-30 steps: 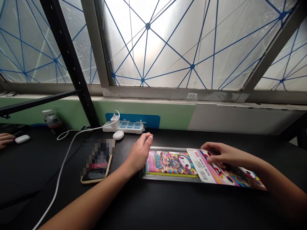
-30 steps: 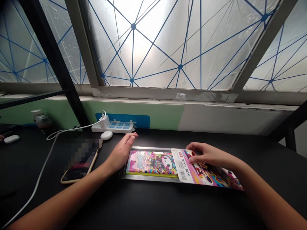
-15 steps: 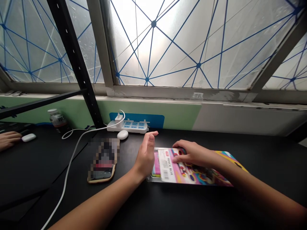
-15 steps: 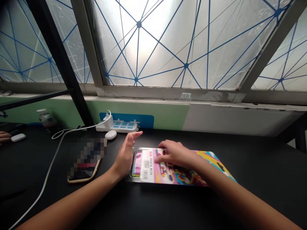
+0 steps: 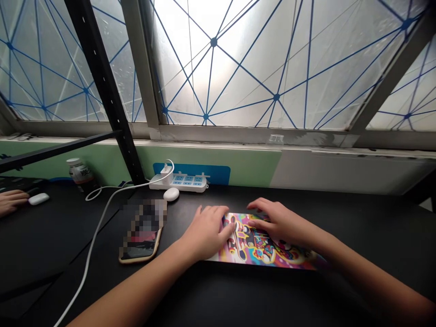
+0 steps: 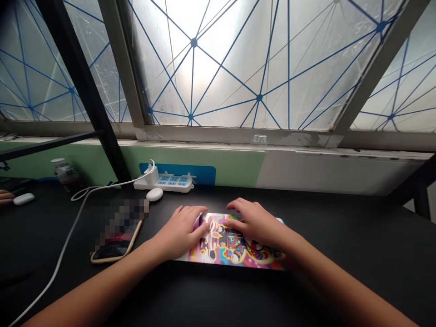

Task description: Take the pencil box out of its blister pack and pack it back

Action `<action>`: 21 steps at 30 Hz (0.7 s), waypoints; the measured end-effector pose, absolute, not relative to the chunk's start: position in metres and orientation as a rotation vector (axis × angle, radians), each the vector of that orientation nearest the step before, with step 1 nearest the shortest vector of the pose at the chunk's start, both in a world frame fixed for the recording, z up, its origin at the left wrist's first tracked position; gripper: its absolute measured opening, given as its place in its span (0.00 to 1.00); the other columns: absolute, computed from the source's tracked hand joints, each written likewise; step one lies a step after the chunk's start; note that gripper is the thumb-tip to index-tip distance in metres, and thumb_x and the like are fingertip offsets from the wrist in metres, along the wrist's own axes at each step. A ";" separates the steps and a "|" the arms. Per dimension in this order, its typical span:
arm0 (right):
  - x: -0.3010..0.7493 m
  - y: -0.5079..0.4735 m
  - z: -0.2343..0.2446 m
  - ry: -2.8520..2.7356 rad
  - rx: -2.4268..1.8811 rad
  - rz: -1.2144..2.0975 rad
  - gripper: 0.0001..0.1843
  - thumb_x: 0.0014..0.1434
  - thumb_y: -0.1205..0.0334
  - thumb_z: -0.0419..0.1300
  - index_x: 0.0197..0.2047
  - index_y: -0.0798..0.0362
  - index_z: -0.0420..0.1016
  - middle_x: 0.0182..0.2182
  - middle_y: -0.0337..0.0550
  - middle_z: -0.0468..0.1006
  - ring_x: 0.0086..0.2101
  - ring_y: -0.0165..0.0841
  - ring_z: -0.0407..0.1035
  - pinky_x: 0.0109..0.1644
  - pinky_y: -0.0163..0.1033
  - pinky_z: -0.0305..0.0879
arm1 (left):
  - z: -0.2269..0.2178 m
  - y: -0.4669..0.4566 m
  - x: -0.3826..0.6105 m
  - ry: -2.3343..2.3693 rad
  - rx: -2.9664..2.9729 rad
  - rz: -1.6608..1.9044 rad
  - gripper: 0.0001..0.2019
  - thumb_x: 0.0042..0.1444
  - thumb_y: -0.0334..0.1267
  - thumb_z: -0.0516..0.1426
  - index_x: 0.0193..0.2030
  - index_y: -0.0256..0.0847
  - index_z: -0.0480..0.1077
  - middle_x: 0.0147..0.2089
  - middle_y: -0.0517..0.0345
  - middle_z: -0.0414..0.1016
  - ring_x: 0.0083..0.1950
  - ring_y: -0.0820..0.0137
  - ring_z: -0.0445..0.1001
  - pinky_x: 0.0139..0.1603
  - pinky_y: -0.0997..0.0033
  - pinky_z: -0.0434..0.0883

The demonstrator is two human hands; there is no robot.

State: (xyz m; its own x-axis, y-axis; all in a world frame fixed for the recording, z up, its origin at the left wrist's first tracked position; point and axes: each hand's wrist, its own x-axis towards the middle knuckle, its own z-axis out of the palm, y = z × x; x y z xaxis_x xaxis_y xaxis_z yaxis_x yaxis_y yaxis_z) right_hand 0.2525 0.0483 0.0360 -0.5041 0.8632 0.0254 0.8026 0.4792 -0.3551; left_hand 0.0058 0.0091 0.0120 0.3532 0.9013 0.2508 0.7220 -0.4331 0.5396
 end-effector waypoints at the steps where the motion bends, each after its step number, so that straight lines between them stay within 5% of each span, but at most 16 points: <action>1: 0.267 0.045 0.033 -2.503 -1.445 0.463 0.26 0.63 0.39 0.54 0.53 0.49 0.73 0.52 0.49 0.76 0.49 0.46 0.71 0.52 0.48 0.66 | 0.012 0.008 0.006 1.453 2.354 0.688 0.17 0.65 0.48 0.53 0.56 0.44 0.68 0.55 0.48 0.75 0.58 0.53 0.70 0.63 0.44 0.59; 5: 0.297 0.034 0.030 -2.455 -1.455 0.475 0.23 0.65 0.40 0.53 0.49 0.49 0.75 0.45 0.49 0.79 0.44 0.44 0.73 0.46 0.46 0.69 | 0.014 0.009 0.008 1.530 2.547 0.695 0.23 0.61 0.53 0.59 0.56 0.41 0.69 0.49 0.49 0.74 0.51 0.54 0.70 0.57 0.47 0.65; 9: 0.295 0.029 0.032 -2.377 -1.437 0.198 0.23 0.60 0.38 0.59 0.44 0.49 0.73 0.40 0.48 0.80 0.40 0.44 0.73 0.42 0.46 0.70 | 0.020 0.008 0.007 1.550 2.735 0.897 0.27 0.55 0.55 0.64 0.56 0.41 0.68 0.48 0.51 0.73 0.50 0.56 0.68 0.61 0.46 0.61; 13: 0.292 0.018 0.034 -2.315 -1.258 -0.114 0.16 0.61 0.44 0.61 0.38 0.48 0.68 0.38 0.45 0.79 0.38 0.42 0.73 0.41 0.44 0.68 | 0.028 0.003 0.005 1.496 2.892 1.081 0.18 0.57 0.49 0.65 0.47 0.41 0.69 0.45 0.54 0.74 0.48 0.60 0.70 0.66 0.43 0.55; 19: 0.284 -0.005 0.036 -2.274 -1.077 -0.329 0.09 0.66 0.55 0.57 0.34 0.47 0.64 0.45 0.45 0.80 0.36 0.39 0.75 0.38 0.42 0.68 | 0.037 -0.007 0.006 1.369 3.037 1.070 0.06 0.65 0.40 0.58 0.41 0.40 0.68 0.56 0.48 0.74 0.60 0.56 0.69 0.69 0.41 0.52; 21: 0.279 -0.010 0.032 -2.314 -1.025 -0.349 0.08 0.66 0.60 0.56 0.33 0.47 0.64 0.46 0.45 0.80 0.38 0.40 0.75 0.39 0.42 0.68 | 0.035 -0.009 0.009 1.344 3.016 0.995 0.11 0.67 0.46 0.56 0.43 0.40 0.68 0.60 0.43 0.72 0.63 0.55 0.68 0.67 0.44 0.57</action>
